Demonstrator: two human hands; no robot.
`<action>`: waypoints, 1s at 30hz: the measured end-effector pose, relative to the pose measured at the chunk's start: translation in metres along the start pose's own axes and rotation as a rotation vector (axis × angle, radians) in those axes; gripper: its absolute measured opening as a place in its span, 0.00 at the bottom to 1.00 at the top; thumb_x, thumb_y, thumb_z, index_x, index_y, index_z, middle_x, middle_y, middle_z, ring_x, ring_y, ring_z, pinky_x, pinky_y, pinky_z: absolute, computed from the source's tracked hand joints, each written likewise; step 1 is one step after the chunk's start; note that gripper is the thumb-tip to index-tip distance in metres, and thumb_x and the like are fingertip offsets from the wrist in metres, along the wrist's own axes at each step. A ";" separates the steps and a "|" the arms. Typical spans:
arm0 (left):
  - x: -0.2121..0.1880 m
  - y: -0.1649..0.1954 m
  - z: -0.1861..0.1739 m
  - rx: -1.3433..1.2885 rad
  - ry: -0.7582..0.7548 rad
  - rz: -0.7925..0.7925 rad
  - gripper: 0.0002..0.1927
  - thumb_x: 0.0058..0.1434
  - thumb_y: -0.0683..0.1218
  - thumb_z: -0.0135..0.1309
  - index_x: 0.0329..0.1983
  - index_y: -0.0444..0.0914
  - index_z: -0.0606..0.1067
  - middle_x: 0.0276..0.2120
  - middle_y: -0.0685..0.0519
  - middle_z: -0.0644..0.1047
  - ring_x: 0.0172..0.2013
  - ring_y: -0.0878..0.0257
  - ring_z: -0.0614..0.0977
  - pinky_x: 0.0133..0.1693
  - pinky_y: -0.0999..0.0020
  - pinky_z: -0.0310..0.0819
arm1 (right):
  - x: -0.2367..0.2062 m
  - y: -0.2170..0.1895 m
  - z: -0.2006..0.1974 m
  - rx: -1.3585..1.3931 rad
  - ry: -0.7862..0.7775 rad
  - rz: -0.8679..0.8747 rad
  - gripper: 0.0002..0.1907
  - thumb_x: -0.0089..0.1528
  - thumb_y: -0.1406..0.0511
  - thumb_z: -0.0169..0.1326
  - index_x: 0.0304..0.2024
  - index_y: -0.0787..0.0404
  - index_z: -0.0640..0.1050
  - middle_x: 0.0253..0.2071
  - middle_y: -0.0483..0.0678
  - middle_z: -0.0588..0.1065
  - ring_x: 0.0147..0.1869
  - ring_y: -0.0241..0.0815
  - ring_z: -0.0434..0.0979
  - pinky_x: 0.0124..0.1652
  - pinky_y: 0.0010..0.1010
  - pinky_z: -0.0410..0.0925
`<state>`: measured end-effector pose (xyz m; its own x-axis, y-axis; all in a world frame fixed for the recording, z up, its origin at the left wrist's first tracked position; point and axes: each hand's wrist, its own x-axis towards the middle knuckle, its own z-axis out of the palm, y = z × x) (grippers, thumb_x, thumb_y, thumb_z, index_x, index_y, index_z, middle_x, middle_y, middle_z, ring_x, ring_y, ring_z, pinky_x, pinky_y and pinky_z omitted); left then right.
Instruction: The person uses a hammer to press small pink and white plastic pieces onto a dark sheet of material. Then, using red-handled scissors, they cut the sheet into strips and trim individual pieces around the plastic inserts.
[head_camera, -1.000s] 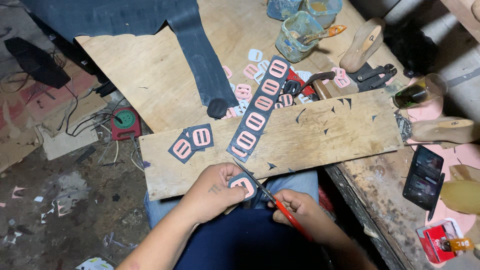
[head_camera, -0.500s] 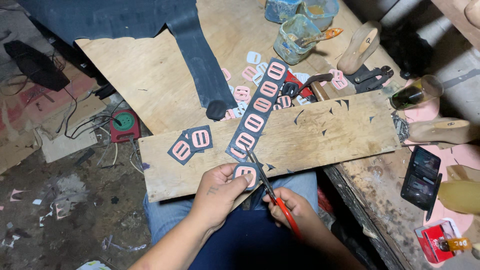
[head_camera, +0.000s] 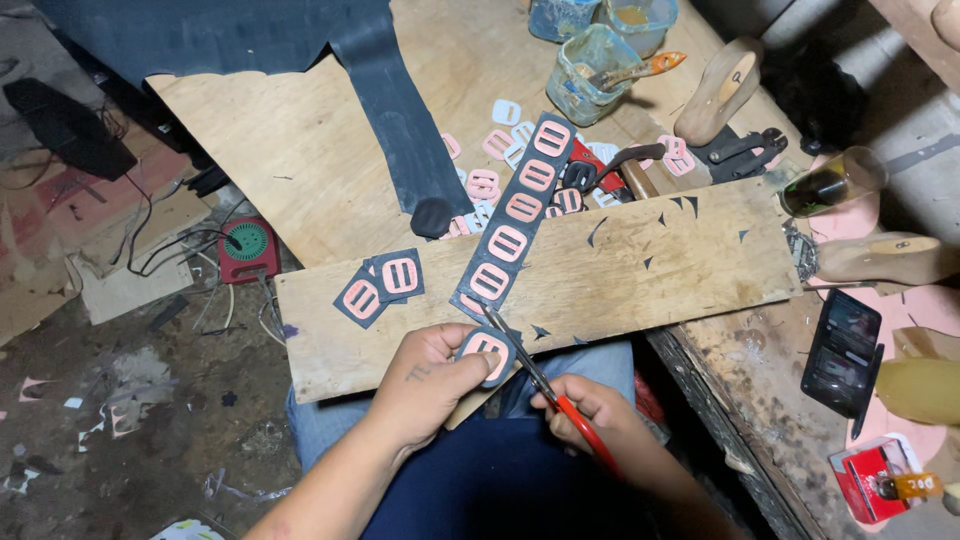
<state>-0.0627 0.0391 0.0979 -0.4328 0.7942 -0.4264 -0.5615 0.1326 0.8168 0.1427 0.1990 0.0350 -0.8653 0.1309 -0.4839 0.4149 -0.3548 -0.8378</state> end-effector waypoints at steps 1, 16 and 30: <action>0.000 0.002 -0.002 0.021 -0.014 -0.005 0.09 0.58 0.37 0.54 0.39 0.28 0.81 0.31 0.51 0.82 0.29 0.68 0.80 0.33 0.73 0.75 | -0.003 -0.003 -0.002 -0.043 0.015 0.038 0.16 0.61 0.64 0.58 0.50 0.65 0.77 0.29 0.40 0.71 0.28 0.28 0.66 0.29 0.19 0.61; 0.012 0.001 -0.017 0.093 -0.089 -0.002 0.15 0.57 0.35 0.54 0.49 0.30 0.75 0.38 0.50 0.83 0.35 0.69 0.82 0.40 0.75 0.77 | -0.015 -0.001 -0.014 -0.146 0.169 0.165 0.11 0.60 0.65 0.60 0.43 0.63 0.79 0.25 0.41 0.74 0.23 0.30 0.69 0.24 0.21 0.64; 0.037 0.060 -0.065 1.316 0.594 0.388 0.25 0.52 0.47 0.66 0.53 0.34 0.76 0.52 0.45 0.75 0.53 0.46 0.72 0.52 0.51 0.64 | -0.005 0.041 -0.017 -0.056 0.177 0.033 0.12 0.63 0.62 0.57 0.44 0.63 0.78 0.23 0.43 0.72 0.22 0.32 0.69 0.24 0.24 0.65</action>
<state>-0.1585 0.0378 0.1053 -0.8000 0.5964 0.0660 0.5341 0.6577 0.5312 0.1685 0.1993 -0.0017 -0.7899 0.2826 -0.5442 0.4618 -0.3098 -0.8311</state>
